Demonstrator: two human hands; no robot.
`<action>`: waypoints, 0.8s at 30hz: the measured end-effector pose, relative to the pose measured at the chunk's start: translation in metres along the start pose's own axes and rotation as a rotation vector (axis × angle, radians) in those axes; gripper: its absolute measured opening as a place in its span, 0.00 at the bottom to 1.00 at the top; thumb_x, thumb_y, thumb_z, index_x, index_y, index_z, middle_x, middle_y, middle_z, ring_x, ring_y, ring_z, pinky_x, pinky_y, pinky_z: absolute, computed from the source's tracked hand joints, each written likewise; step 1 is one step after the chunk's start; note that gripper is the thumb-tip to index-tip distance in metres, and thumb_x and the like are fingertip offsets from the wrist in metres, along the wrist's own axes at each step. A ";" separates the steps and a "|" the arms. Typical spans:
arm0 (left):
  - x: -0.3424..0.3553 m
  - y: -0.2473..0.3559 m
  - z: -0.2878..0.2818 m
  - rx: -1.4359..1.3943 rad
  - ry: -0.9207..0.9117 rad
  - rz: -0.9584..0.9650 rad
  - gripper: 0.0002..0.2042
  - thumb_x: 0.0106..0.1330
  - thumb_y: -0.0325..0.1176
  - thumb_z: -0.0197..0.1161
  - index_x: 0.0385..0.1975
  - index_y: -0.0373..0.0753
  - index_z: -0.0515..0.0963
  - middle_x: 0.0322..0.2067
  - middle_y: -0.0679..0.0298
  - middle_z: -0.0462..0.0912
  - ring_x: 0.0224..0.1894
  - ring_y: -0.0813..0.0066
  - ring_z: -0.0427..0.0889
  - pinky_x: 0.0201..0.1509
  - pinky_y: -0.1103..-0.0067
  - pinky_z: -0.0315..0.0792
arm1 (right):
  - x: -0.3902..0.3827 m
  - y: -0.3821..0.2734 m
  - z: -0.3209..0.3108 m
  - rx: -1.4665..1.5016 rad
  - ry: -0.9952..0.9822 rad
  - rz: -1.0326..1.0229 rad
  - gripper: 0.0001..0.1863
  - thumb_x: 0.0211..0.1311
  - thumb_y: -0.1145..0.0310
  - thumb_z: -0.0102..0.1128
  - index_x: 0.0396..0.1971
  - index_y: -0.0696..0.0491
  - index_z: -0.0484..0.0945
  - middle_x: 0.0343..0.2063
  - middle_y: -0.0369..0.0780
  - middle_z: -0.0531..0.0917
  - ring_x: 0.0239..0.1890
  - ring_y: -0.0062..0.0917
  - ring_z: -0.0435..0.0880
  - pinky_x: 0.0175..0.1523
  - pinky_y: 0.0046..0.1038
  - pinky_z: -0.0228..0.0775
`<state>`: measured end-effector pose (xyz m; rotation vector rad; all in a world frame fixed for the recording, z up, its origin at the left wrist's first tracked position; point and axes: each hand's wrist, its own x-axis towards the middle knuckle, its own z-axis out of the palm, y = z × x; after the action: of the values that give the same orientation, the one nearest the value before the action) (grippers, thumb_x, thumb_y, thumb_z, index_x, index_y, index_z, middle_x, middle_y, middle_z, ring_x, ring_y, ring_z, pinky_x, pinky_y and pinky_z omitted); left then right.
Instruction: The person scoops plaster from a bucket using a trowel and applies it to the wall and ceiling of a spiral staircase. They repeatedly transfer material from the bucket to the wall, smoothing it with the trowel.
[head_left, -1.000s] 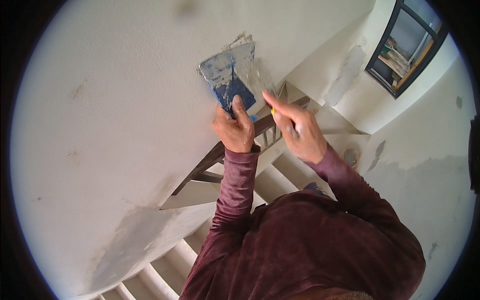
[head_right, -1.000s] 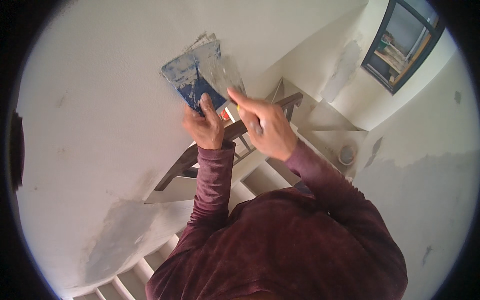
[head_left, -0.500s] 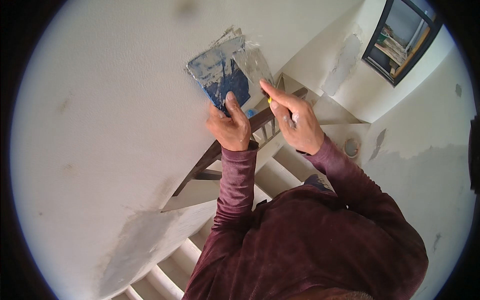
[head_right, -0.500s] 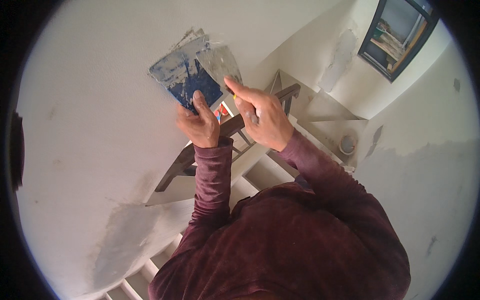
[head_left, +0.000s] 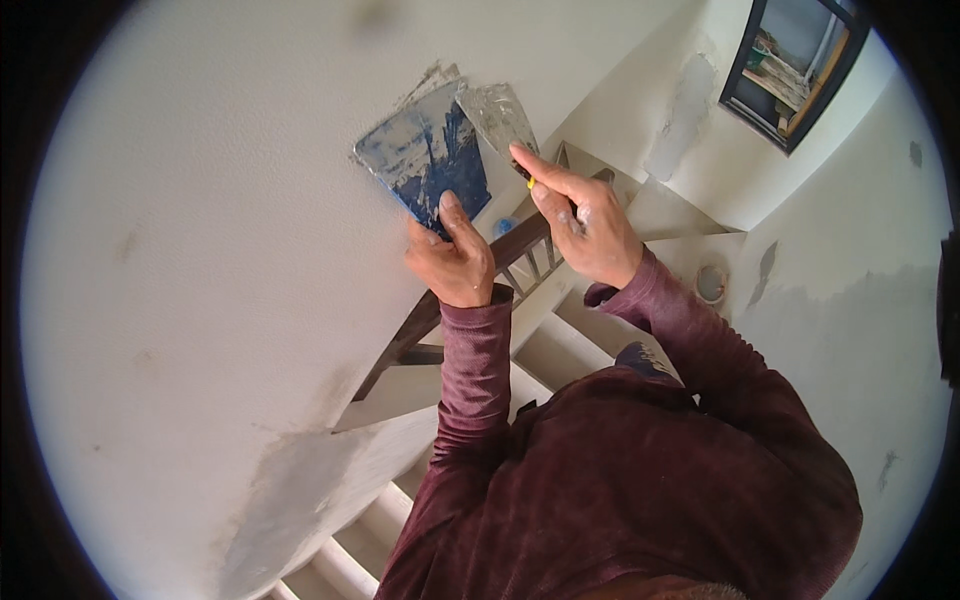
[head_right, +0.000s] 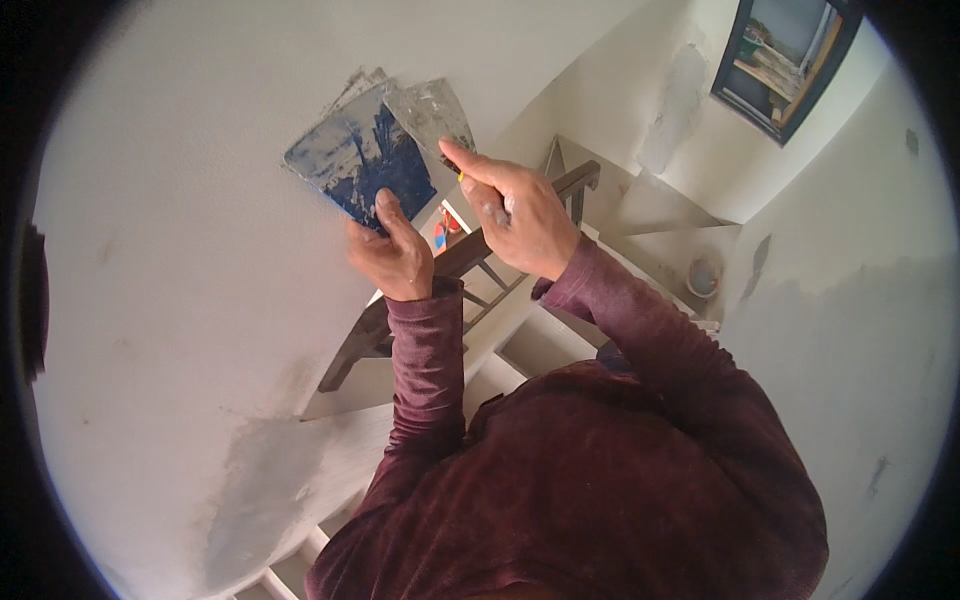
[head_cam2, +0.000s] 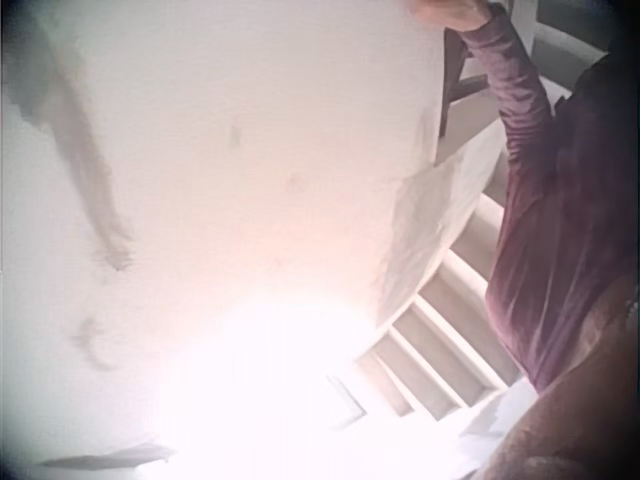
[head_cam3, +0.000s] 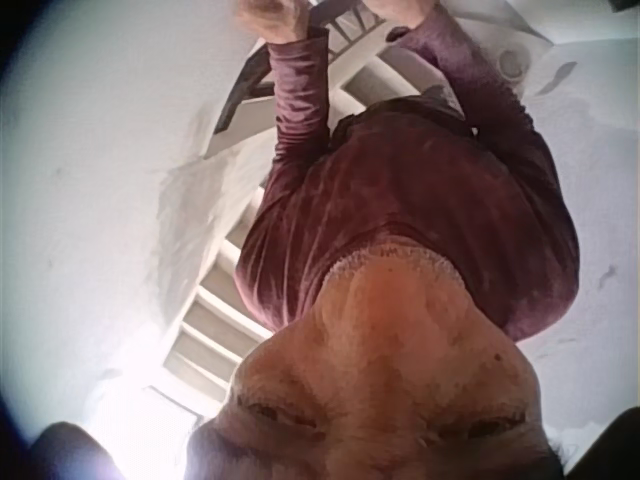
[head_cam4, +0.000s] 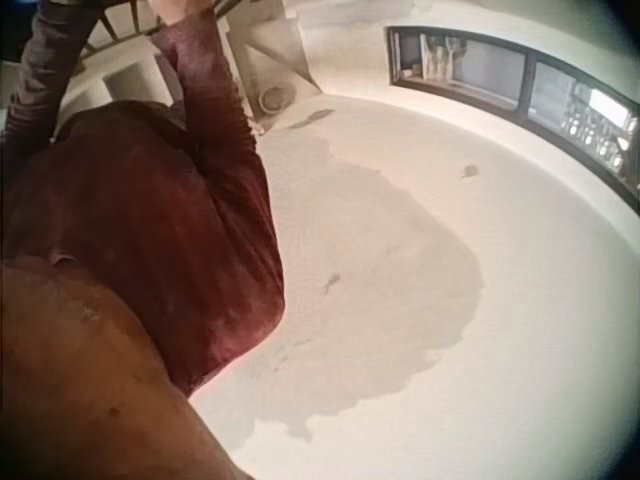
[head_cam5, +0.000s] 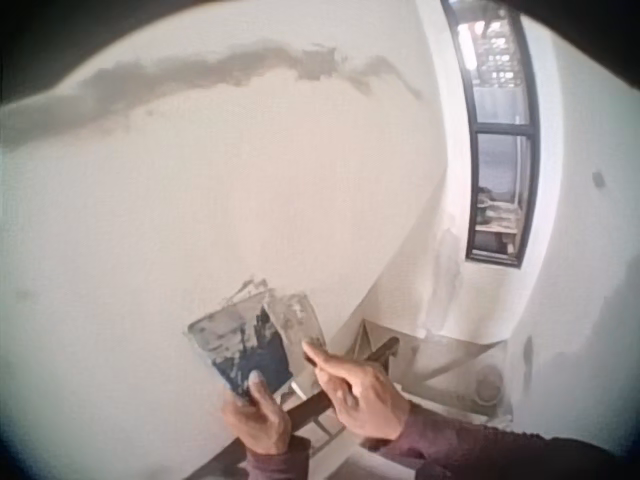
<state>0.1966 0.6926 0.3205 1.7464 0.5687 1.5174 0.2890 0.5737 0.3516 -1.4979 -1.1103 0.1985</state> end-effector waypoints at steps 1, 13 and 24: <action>-0.001 0.000 -0.002 -0.004 -0.009 -0.022 0.09 0.70 0.29 0.54 0.36 0.27 0.74 0.26 0.64 0.77 0.28 0.83 0.72 0.31 0.86 0.67 | -0.009 0.005 0.002 0.002 -0.014 -0.034 0.21 0.70 0.72 0.45 0.62 0.56 0.68 0.28 0.38 0.76 0.28 0.18 0.67 0.42 0.21 0.67; 0.004 -0.001 0.003 0.048 0.025 0.123 0.09 0.69 0.29 0.55 0.39 0.28 0.75 0.24 0.62 0.79 0.24 0.84 0.73 0.26 0.86 0.67 | -0.032 0.041 0.021 -0.087 0.100 -0.209 0.25 0.62 0.79 0.49 0.61 0.53 0.69 0.21 0.40 0.72 0.23 0.27 0.69 0.38 0.24 0.69; 0.003 -0.002 -0.002 0.060 -0.015 0.101 0.10 0.70 0.30 0.54 0.37 0.28 0.74 0.22 0.62 0.79 0.23 0.83 0.76 0.24 0.85 0.68 | -0.007 0.034 0.007 -0.119 0.118 -0.234 0.38 0.48 0.89 0.48 0.63 0.48 0.67 0.23 0.39 0.73 0.26 0.29 0.73 0.40 0.29 0.72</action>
<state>0.1956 0.6963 0.3211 1.8558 0.5301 1.5692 0.2974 0.5786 0.3177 -1.4503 -1.2075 -0.1182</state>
